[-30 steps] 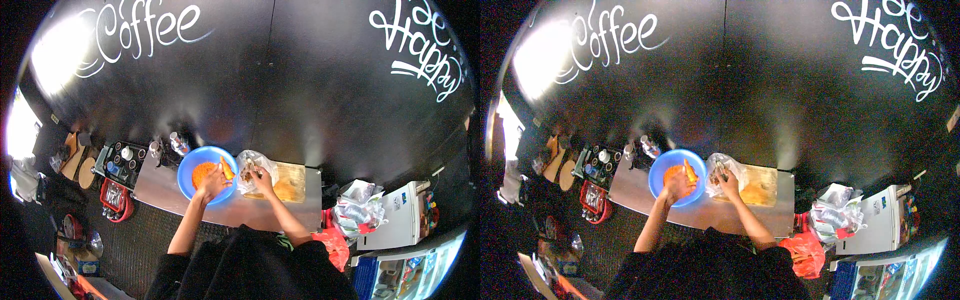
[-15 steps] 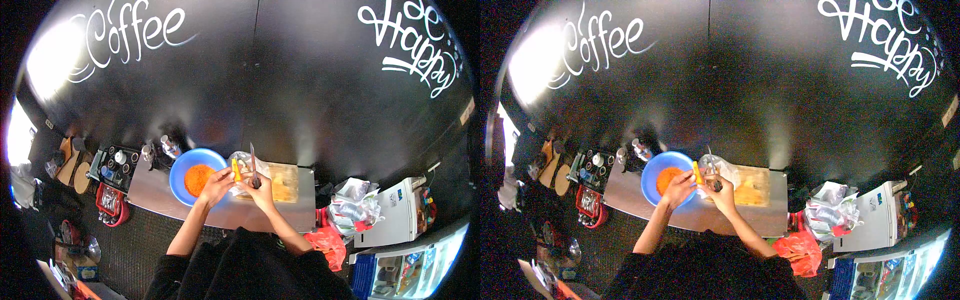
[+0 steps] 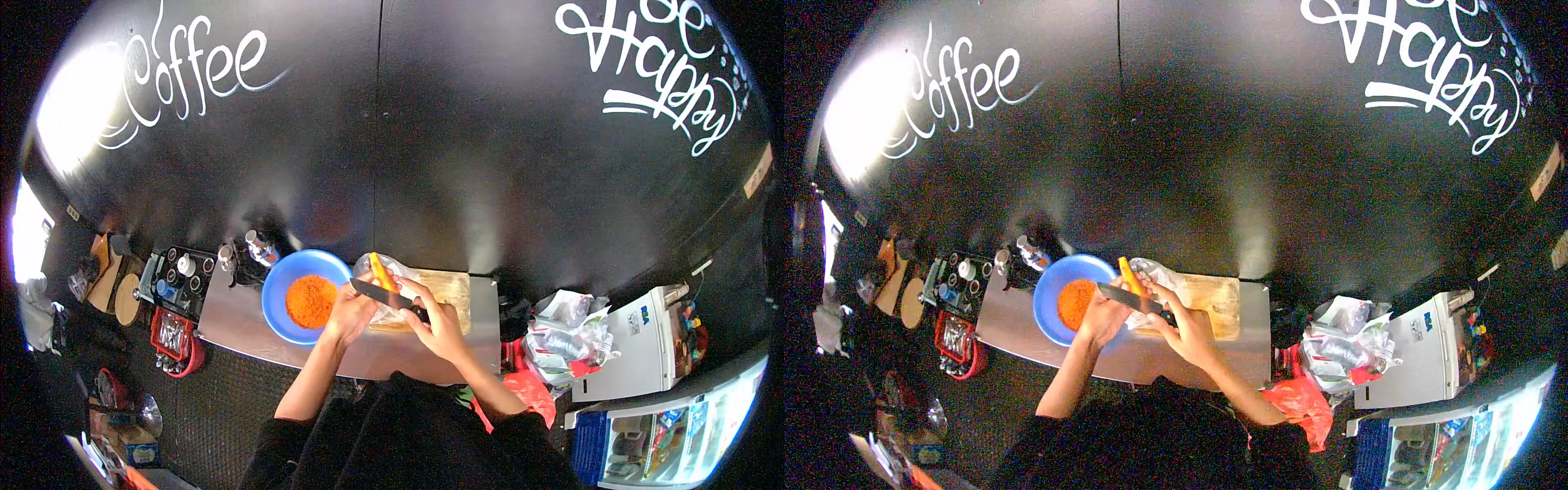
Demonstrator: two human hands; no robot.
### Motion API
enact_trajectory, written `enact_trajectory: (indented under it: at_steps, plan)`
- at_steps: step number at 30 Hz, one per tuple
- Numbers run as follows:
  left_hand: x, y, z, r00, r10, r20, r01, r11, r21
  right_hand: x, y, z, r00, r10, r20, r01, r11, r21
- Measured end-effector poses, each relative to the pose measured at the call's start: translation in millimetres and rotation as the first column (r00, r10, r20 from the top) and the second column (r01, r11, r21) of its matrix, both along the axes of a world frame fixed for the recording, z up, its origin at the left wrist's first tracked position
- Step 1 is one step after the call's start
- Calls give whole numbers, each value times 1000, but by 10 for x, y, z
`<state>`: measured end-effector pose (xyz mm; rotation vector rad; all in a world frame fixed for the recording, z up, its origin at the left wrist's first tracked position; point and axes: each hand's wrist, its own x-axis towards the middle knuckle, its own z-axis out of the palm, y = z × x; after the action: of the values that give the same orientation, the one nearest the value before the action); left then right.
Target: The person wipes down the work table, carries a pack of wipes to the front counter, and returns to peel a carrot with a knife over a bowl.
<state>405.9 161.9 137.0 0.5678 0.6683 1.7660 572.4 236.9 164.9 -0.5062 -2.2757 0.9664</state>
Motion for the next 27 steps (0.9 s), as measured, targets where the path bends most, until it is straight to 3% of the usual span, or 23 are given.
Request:
enact_trajectory:
  at_steps: [10,12,22,27]
  plan:
    - [7,-44,178,996,-9,-89,15,998,68,-19,6,118,999,47,-14,-46,997,58]
    - [-9,-73,194,995,-3,-104,10,998,69,-51,-24,134,993,62,-97,-57,997,55]
    - [-85,-109,169,992,33,-122,-34,999,-6,-173,-175,45,996,-36,-84,36,999,2]
    - [-57,-135,172,993,35,-111,-34,999,12,-278,-233,-33,967,-81,-240,122,979,163]
